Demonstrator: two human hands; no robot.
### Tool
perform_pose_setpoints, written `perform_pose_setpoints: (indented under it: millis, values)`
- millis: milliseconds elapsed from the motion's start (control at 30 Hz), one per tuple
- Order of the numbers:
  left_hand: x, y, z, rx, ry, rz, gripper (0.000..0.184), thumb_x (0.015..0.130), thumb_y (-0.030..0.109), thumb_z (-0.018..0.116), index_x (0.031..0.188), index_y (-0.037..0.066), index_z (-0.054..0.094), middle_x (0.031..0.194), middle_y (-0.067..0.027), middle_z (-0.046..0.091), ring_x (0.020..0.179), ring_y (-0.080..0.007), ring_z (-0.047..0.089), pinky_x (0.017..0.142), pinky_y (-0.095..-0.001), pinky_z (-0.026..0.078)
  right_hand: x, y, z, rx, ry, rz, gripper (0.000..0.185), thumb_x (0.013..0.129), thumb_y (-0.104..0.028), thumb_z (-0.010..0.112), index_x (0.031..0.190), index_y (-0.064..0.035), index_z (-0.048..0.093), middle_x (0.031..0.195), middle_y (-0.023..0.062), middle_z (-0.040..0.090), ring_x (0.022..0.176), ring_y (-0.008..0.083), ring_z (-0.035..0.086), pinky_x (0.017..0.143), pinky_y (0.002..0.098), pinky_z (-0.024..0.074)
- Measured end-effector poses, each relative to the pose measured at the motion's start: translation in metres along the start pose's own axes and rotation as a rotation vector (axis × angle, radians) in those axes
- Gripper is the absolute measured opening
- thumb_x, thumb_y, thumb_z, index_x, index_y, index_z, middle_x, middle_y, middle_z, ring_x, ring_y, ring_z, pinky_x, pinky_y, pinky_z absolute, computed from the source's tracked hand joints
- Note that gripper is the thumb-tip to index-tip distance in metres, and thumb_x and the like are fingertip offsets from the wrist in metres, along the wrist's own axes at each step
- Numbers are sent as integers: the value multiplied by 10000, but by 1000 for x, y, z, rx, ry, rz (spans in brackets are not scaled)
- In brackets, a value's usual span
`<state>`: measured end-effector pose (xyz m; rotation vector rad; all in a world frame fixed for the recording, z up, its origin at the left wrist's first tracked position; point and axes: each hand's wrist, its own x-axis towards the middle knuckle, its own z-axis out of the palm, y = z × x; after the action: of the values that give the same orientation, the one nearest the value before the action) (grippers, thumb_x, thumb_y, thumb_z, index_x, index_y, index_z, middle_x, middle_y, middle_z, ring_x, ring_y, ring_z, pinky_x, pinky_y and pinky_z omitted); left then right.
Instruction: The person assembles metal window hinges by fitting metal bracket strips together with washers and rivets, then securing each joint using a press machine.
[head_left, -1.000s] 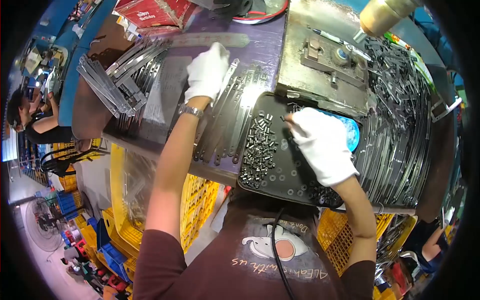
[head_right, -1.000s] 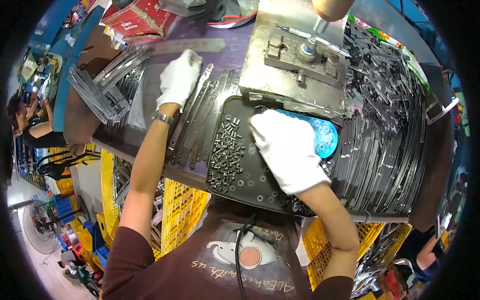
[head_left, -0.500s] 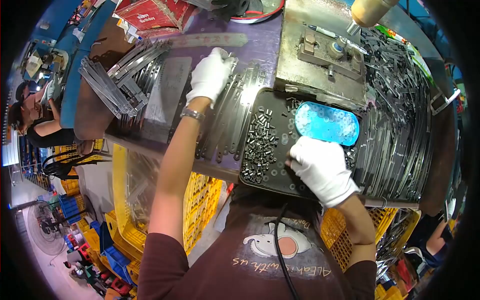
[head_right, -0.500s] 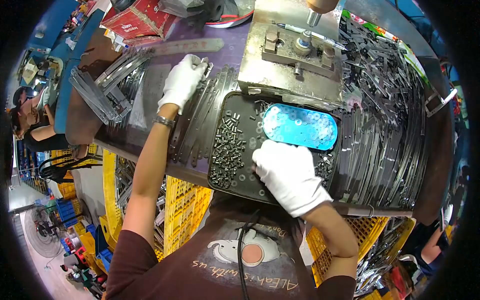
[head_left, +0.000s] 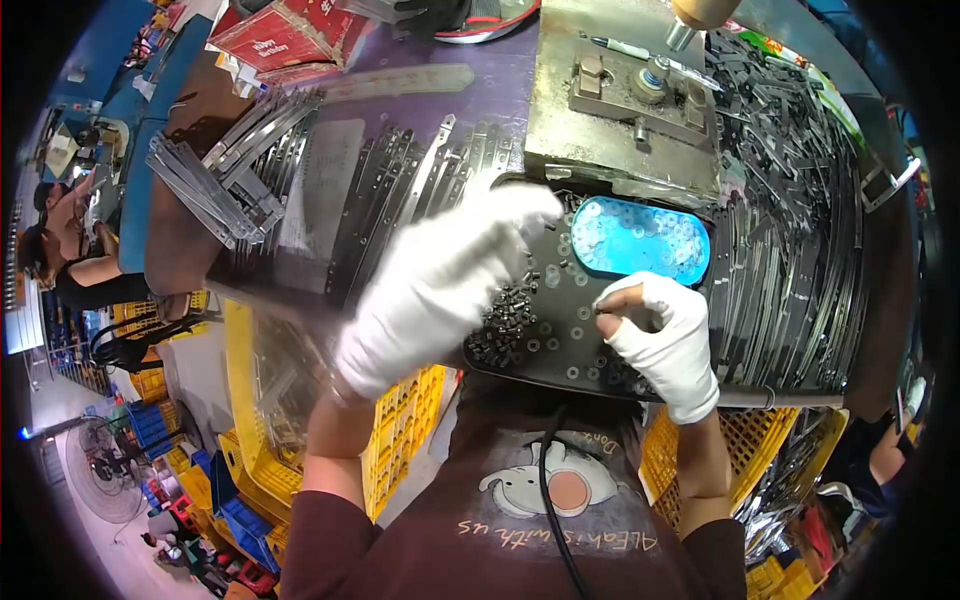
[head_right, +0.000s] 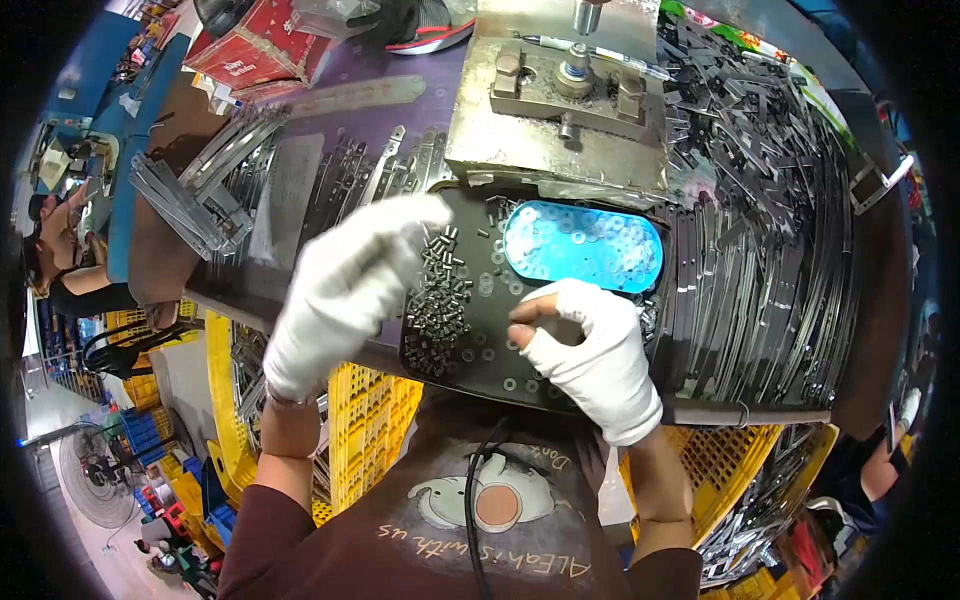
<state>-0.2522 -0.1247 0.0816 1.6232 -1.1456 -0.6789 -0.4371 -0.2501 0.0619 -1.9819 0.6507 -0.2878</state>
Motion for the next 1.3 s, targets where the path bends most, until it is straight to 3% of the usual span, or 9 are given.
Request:
perform_pose_setpoints:
  millis: [67,200,400,567,667,967,1067,1167,1300]
  values:
    - [-11,19,12,-67,-249,-208,357,855,26,561,1211,42,554,937,-19,638,710,-48,544,640,-197,464,3,-3,1,552,-62,224,56,755,-11,670,808,-7,656,714,14,604,649,55,566,575,196,450]
    - [-19,17,33,-337,-240,-334,407,882,84,560,1282,56,490,969,-40,648,729,-51,551,668,-200,459,5,-3,4,813,-63,199,70,761,59,622,770,-4,592,737,21,605,708,60,573,631,201,472]
    - [-15,27,35,-541,-309,-591,438,904,117,536,1327,67,436,1000,-16,628,723,-44,538,594,-190,452,-3,6,1,198,78,-290,94,694,77,578,714,-15,575,704,90,619,641,187,611,600,261,478]
    - [-18,25,47,-579,-243,-626,477,871,169,611,1308,50,461,767,-40,626,608,-74,544,506,-190,407,-11,6,3,286,90,-285,128,713,95,608,697,-23,559,725,97,635,698,173,641,633,271,509]
    - [-17,32,41,-597,-311,-724,468,859,165,627,1290,51,484,761,-30,631,587,-83,555,503,-190,411,-16,-5,-1,476,49,-57,208,722,110,642,650,-28,505,770,116,657,738,171,654,630,250,508]
    - [-35,16,47,-674,-354,-733,482,882,182,610,1313,41,449,927,-37,628,670,-68,573,506,-183,421,-28,12,3,477,-177,-166,187,768,62,630,661,-27,504,835,124,671,716,122,623,629,236,493]
    - [-36,19,45,-629,-369,-690,467,882,182,609,1302,39,463,914,-36,631,668,-67,575,509,-182,424,-33,12,8,615,-49,105,150,785,38,638,700,-28,533,820,97,669,698,111,608,612,245,490]
    - [-39,12,46,-576,-352,-673,456,884,185,606,1297,45,471,883,-30,634,675,-64,579,509,-183,426,-30,22,8,387,-89,-285,127,767,77,597,714,-27,546,810,88,664,708,112,607,634,247,491]
    - [-37,16,50,-589,-308,-656,423,871,153,623,1266,52,511,828,-26,648,676,-51,574,538,-184,445,-28,14,2,493,-146,-100,129,766,73,566,808,-44,598,786,85,660,674,134,619,650,241,493]
